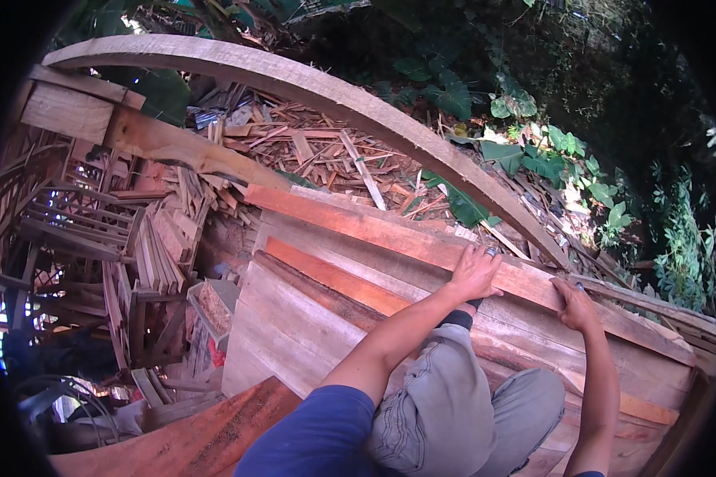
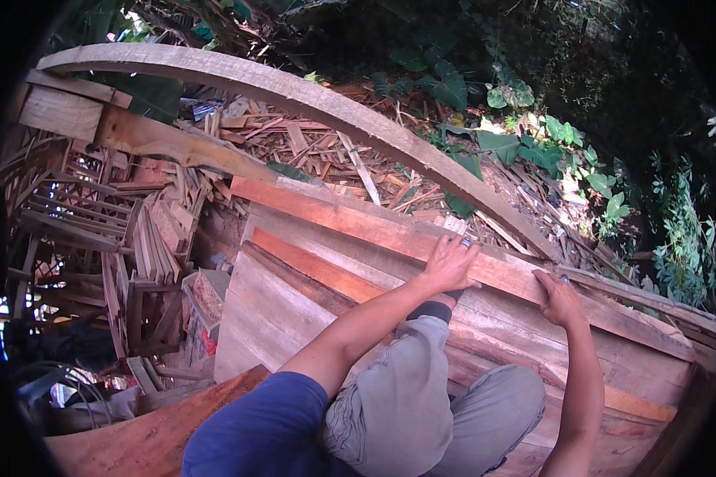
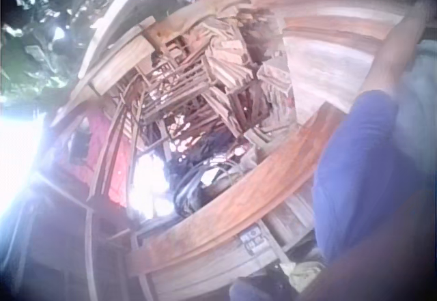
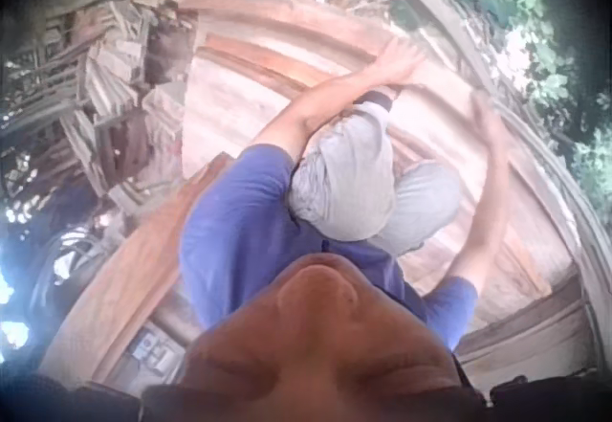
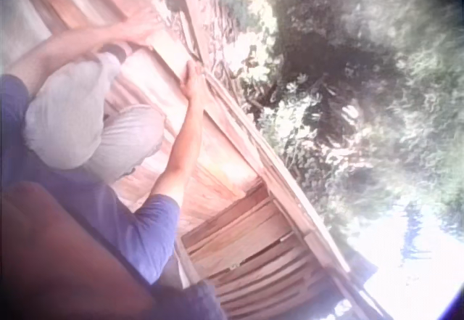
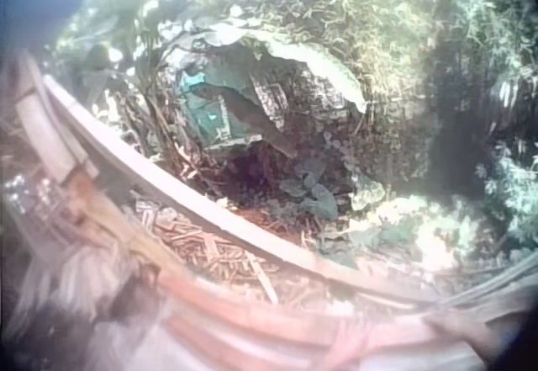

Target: The person constructs the hull of a wooden boat by hand. They select and position long wooden planks along the curved frame, then use a hammer to drive nails into the planks to secure them to the structure.

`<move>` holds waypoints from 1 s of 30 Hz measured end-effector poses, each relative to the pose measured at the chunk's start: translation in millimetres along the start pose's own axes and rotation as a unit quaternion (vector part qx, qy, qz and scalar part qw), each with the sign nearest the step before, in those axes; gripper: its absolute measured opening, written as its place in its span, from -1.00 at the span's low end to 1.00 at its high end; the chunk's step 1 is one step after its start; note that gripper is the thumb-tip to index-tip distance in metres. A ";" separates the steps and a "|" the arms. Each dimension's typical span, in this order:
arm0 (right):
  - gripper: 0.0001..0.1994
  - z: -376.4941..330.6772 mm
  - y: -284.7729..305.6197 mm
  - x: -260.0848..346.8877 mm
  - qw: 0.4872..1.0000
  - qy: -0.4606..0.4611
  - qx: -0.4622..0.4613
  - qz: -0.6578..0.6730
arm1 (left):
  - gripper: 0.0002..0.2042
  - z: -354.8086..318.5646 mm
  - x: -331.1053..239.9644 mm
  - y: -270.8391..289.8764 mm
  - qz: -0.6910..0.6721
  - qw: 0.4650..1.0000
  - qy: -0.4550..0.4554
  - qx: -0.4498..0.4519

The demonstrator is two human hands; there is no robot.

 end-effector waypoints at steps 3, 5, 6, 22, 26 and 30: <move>-0.21 6.7 -13.5 6.7 1.000 0.002 0.028 -0.012 | -0.22 -16.8 10.1 -31.2 -0.009 0.999 0.014 -0.028; -0.22 14.7 -17.5 7.7 1.000 0.004 0.026 -0.013 | -0.21 -18.1 12.0 -44.2 0.003 0.999 0.021 -0.023; -0.22 14.6 -18.5 3.3 1.000 0.000 0.027 -0.011 | -0.21 -15.1 8.1 -46.8 0.000 1.000 0.025 -0.015; -0.28 47.9 -38.9 -32.2 1.000 -0.023 0.007 -0.002 | -0.33 7.3 31.8 -72.0 0.011 1.000 0.012 -0.006; -0.28 52.9 -49.0 -31.1 0.999 -0.046 0.012 -0.008 | -0.38 6.3 37.8 -84.6 0.001 0.999 0.024 0.024; -0.27 57.6 -54.2 -33.7 0.999 -0.046 0.012 -0.014 | -0.38 8.6 41.3 -89.2 0.031 0.995 0.041 0.083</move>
Point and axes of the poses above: each hand's wrist, its own z-axis towards the middle knuckle, its own y-axis out of the back of the hand, x = y × z, the point moved 1 cm from there along z, towards the middle knuckle, and after that the axes turned 5 degrees about z, right-handed, at the moved point
